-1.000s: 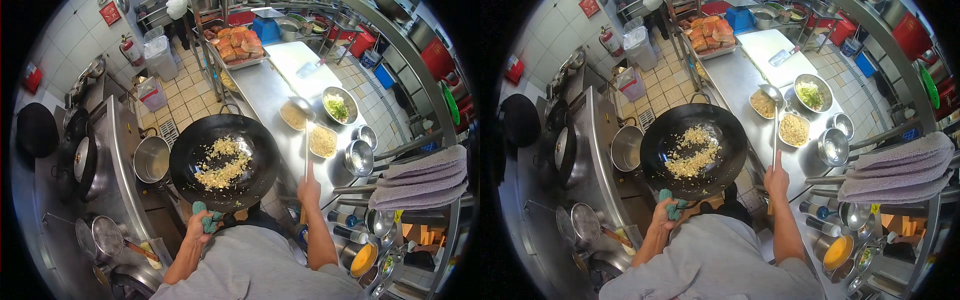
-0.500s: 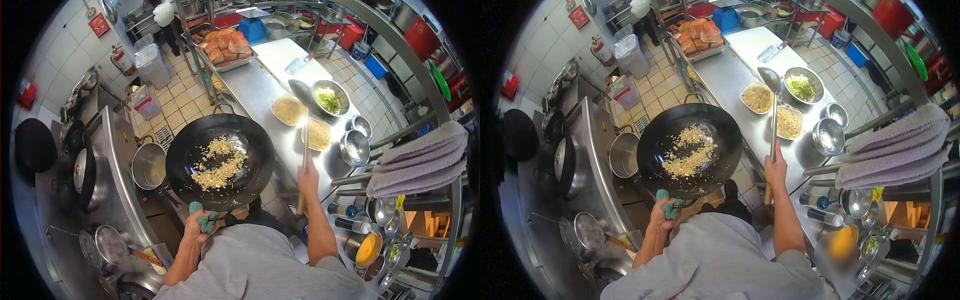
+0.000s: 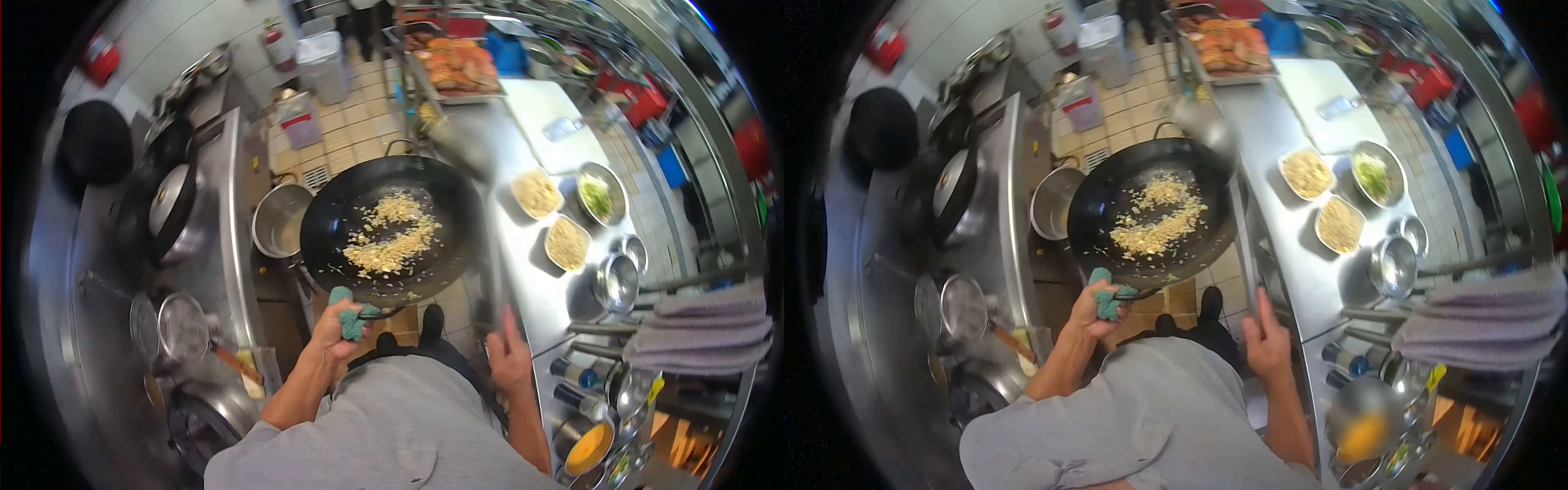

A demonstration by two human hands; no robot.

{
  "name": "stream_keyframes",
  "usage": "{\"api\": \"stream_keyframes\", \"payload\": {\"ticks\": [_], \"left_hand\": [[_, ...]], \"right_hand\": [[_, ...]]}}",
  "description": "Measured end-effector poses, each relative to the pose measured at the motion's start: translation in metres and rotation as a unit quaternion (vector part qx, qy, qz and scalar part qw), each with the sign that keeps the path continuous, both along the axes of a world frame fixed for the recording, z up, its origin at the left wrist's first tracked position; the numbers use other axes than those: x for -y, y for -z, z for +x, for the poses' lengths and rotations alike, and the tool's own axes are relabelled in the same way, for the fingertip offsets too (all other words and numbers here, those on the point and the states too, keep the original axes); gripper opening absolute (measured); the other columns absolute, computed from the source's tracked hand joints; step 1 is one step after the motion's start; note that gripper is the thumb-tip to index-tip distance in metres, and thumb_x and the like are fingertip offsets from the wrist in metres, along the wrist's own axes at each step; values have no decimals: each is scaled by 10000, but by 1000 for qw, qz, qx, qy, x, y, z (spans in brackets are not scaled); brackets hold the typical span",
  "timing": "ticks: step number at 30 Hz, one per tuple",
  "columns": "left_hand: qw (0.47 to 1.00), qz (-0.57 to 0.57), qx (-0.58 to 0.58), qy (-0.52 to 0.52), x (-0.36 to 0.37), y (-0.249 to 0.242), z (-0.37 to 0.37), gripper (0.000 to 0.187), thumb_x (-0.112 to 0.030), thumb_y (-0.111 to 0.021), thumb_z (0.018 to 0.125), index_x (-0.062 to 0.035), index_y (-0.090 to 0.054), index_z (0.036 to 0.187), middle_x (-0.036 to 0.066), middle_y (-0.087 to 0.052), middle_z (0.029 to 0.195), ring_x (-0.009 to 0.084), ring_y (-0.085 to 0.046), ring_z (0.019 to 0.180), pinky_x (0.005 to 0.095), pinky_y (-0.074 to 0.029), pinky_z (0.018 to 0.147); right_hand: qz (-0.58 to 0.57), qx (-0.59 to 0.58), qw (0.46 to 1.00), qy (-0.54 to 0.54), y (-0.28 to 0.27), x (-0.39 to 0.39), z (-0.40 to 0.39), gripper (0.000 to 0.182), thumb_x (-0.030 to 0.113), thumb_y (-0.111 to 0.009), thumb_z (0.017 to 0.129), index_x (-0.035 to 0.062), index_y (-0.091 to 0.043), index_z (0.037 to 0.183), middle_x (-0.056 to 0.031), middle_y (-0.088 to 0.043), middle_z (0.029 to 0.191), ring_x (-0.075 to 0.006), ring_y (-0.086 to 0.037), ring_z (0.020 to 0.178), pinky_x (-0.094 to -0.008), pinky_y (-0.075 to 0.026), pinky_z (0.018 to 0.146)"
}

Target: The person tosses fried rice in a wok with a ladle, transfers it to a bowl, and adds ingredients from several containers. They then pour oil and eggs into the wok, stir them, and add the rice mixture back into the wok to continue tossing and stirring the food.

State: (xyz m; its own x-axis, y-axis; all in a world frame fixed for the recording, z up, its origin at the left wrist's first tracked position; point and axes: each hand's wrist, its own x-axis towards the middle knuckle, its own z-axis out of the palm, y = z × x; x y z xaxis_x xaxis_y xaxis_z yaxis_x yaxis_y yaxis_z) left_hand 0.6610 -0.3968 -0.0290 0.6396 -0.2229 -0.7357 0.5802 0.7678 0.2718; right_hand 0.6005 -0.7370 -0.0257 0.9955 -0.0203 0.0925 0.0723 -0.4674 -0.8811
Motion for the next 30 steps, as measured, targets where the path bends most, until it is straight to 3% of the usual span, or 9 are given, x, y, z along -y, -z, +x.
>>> {"api": "stream_keyframes", "payload": {"ticks": [4,8,11,12,17,22,25,27,30], "left_hand": [[999,-41,16,0,-60,55,16,162,-122,-676,849,-87,-550,944,103,-634,869,212,-614,686,319,-528,543],[997,70,-4,-10,-68,95,37,166,-133,-686,848,-129,-555,948,87,-629,848,224,-620,671,357,-536,545],[996,42,77,-2,-72,82,-59,288,-98,-678,828,-114,-569,1094,101,-662,924,218,-654,762,364,-541,557],[994,73,63,-51,-57,12,-68,247,-75,-668,823,-103,-587,1055,102,-676,910,211,-658,713,344,-529,530],[997,-2,53,-57,-85,135,-48,308,-75,-644,829,-55,-591,1131,112,-663,959,223,-671,801,363,-535,561],[970,203,121,-63,-69,57,-56,395,2,-646,773,-69,-559,1152,71,-632,1005,194,-646,836,331,-538,665],[926,318,193,-68,-56,48,-72,451,39,-624,737,-64,-567,1172,17,-606,973,139,-621,880,315,-533,736],[922,315,215,-63,-57,58,-58,416,42,-626,746,-59,-570,1146,17,-605,967,138,-617,882,314,-532,745],[961,243,118,-57,-55,44,-37,308,13,-644,778,-45,-578,1074,47,-604,927,181,-622,801,348,-535,662]], "right_hand": [[3,-99,993,-66,27,-65,13,546,218,-623,996,63,-488,1501,-210,-651,811,-246,-625,667,-341,-514,682],[13,-136,988,-66,18,-97,39,537,232,-592,1013,71,-475,1512,-201,-639,838,-191,-552,659,-315,-492,671],[-27,-106,992,-62,-8,-78,25,552,222,-550,1029,27,-424,1530,-175,-605,844,-178,-532,697,-319,-474,675],[-42,-90,993,-58,-6,-79,26,554,210,-546,1031,27,-414,1537,-143,-595,825,-159,-517,685,-304,-462,658],[-82,-112,989,-56,-3,-87,48,559,152,-537,1044,53,-384,1572,27,-498,692,-56,-429,588,-234,-398,546],[73,-223,972,-24,-43,-108,63,544,194,-513,1067,92,-381,1584,44,-440,653,-48,-410,533,-251,-362,470],[-23,-161,985,-64,8,-123,73,540,160,-527,1053,82,-396,1571,15,-467,710,-63,-435,582,-244,-402,527],[298,-385,872,-57,-14,-156,76,535,176,-514,1064,154,-379,1582,18,-450,681,-78,-421,494,-292,-400,440],[412,-454,788,-58,-6,-172,88,531,195,-506,1073,199,-364,1584,23,-437,655,-82,-381,433,-304,-359,374]]}}
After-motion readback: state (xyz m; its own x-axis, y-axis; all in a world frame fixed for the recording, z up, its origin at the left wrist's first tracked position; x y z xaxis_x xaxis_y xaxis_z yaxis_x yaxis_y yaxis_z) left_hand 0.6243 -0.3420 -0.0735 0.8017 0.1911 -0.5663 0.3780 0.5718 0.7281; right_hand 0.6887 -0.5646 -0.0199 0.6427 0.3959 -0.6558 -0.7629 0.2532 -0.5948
